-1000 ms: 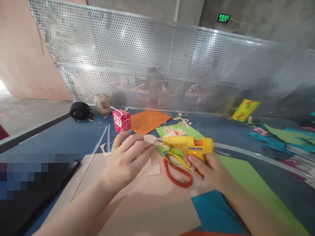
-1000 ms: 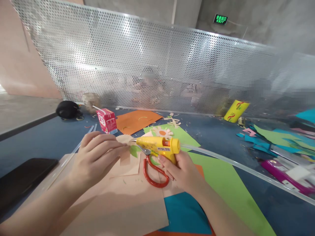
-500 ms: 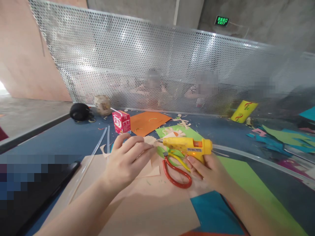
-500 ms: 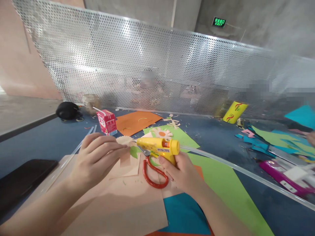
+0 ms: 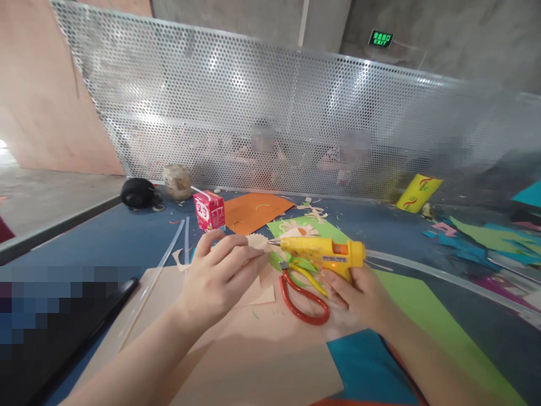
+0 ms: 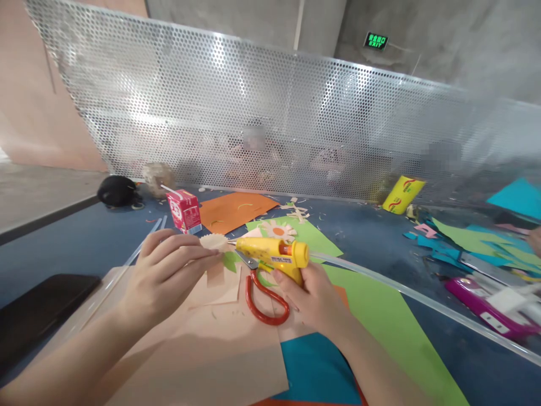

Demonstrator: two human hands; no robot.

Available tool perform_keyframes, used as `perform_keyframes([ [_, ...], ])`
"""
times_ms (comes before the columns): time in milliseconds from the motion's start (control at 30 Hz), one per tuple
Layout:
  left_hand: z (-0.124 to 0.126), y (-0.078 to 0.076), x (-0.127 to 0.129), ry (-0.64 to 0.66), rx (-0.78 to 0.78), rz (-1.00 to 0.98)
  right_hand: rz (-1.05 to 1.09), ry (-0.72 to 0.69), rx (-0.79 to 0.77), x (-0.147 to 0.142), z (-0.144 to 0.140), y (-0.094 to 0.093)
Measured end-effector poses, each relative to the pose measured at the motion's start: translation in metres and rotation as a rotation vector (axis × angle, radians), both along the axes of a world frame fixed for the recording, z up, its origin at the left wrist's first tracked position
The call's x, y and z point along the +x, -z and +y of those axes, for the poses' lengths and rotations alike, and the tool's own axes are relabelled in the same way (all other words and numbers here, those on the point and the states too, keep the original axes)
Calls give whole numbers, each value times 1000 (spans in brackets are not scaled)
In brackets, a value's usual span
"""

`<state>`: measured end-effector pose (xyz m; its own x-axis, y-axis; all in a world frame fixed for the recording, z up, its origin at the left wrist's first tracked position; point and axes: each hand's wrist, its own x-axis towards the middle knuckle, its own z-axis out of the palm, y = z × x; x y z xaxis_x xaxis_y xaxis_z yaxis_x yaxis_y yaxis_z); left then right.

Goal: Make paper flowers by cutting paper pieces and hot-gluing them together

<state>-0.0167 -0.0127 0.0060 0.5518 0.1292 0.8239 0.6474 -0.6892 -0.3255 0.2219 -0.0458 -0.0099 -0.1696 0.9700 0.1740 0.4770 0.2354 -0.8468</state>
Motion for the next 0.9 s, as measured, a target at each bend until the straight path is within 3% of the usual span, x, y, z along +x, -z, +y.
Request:
perform_keyframes([
  [900,2,0,-3,-70,33,-5,-6,-45,12,-2,-3,-7],
])
